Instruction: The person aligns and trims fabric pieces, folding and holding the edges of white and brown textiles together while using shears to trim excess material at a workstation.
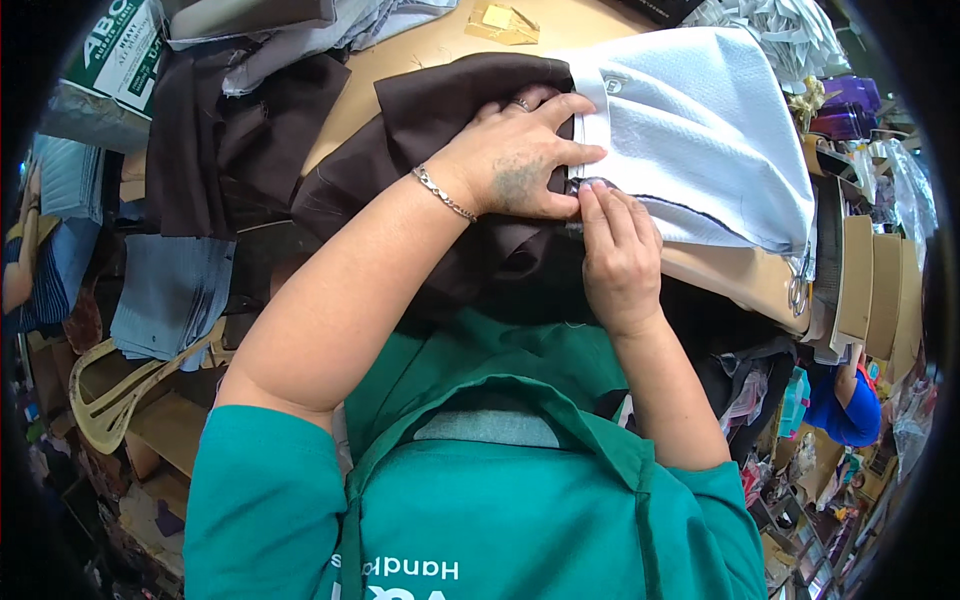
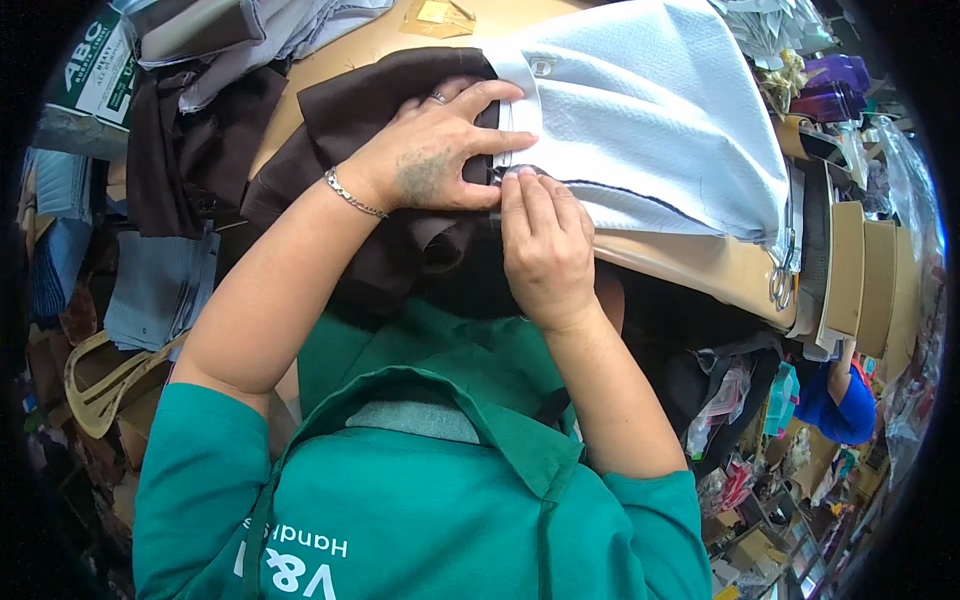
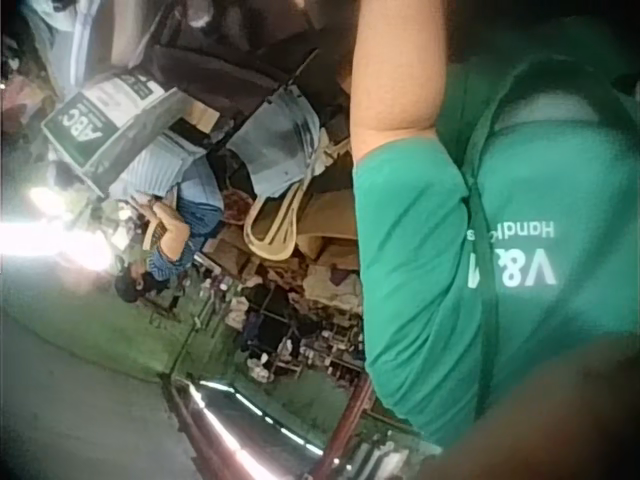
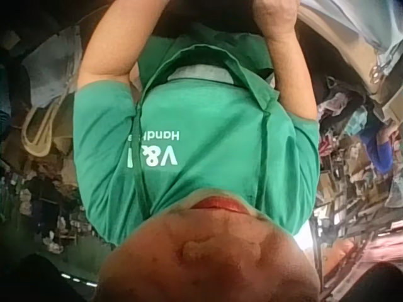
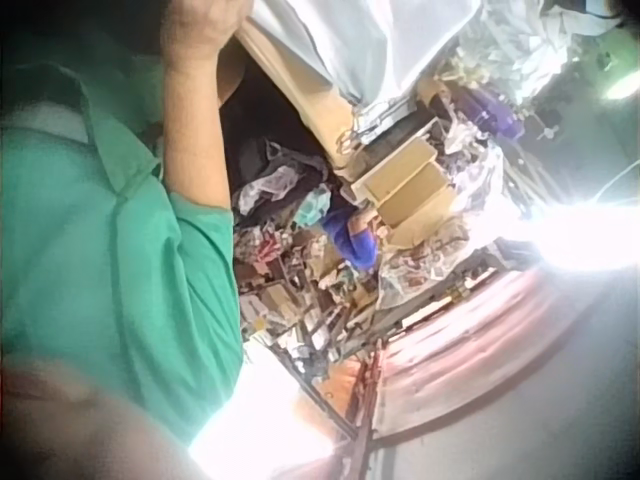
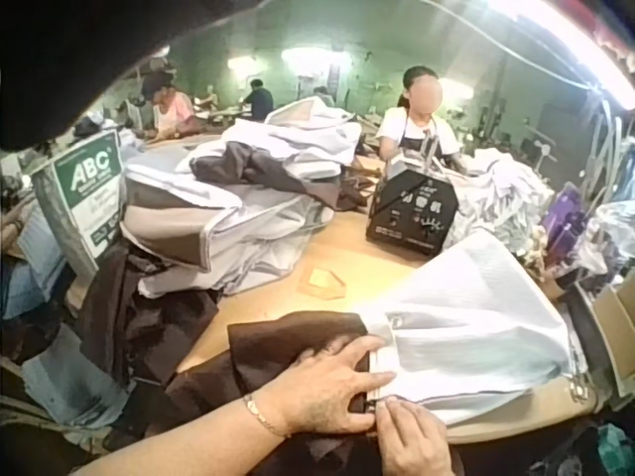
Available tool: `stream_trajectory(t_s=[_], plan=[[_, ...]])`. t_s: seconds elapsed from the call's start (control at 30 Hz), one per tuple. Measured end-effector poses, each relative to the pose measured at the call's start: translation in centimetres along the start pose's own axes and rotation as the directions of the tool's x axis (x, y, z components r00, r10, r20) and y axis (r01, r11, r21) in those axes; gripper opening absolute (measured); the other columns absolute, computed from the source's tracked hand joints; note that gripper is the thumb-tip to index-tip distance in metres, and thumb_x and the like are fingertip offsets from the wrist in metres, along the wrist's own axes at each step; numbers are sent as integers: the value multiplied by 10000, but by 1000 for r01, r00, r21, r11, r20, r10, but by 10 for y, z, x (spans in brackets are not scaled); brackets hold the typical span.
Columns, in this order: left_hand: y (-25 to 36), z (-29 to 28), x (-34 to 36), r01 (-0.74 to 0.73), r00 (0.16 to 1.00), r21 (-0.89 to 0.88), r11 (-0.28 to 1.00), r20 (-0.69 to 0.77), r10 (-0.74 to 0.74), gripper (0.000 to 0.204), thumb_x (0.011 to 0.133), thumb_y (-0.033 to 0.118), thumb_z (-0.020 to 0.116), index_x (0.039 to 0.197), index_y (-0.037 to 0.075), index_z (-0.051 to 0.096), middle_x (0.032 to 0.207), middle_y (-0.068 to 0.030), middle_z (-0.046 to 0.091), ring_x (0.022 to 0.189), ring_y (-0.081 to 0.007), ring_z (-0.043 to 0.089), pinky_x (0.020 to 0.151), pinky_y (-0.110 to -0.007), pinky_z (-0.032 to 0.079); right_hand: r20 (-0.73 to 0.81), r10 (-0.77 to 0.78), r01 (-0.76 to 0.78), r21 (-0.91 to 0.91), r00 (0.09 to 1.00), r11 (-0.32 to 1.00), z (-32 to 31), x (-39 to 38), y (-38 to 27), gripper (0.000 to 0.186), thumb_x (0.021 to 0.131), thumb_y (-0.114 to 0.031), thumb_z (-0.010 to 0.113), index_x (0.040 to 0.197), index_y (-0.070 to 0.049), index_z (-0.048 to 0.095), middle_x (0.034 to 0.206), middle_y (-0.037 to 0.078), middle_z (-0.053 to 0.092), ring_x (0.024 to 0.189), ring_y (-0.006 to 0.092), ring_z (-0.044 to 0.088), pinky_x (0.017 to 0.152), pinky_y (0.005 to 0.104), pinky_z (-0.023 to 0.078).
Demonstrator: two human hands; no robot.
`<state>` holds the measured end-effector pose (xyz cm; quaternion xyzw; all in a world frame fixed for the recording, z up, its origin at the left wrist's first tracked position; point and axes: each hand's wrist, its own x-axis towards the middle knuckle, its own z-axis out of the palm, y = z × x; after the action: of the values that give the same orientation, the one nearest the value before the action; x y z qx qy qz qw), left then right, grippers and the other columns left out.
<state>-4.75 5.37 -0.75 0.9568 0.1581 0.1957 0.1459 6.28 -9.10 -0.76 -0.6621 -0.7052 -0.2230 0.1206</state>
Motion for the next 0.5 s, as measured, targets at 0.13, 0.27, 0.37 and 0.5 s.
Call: stream_trajectory(t_s=[0.13, 0.27, 0.37, 0.5], plan=[[-2, -2, -1, 12, 1000, -10, 1000, 8, -12, 479, 665, 387, 688, 1121, 257, 621, 1347, -21, 382, 1195, -307, 406, 854, -526, 431, 50, 13, -15, 42, 999, 999, 4, 11, 4, 302, 768, -84, 541, 1049, 19, 579, 1057, 134, 581, 1007, 262, 558, 847, 349, 436], [-2, 2, -1, -11, 1000, -3, 1000, -11, 11, 479, 666, 370, 684, 1127, 256, 617, 1346, -21, 382, 1185, -306, 414, 846, -520, 435, 90, 39, -49, 111, 995, 993, -2, 1, 2, 331, 762, -65, 536, 1078, 29, 560, 1078, 151, 570, 1012, 266, 553, 858, 350, 436], [-1, 1, 0, -9, 1000, 2, 1000, 0, 9, 475, 664, 360, 685, 1123, 255, 618, 1347, -20, 382, 1180, -303, 417, 845, -512, 437, 98, 36, -47, 106, 995, 993, -4, 5, 3, 345, 747, -58, 536, 1083, 17, 557, 1005, 101, 554, 967, 245, 540, 819, 352, 435], [-2, -1, -2, 15, 1000, -23, 1000, 21, -15, 478, 661, 358, 688, 1122, 255, 614, 1345, -20, 382, 1186, -296, 415, 845, -510, 439, 164, 57, -74, 98, 985, 992, -7, 12, 0, 365, 732, -61, 521, 1091, -3, 555, 941, 73, 522, 925, 241, 521, 791, 354, 430]])
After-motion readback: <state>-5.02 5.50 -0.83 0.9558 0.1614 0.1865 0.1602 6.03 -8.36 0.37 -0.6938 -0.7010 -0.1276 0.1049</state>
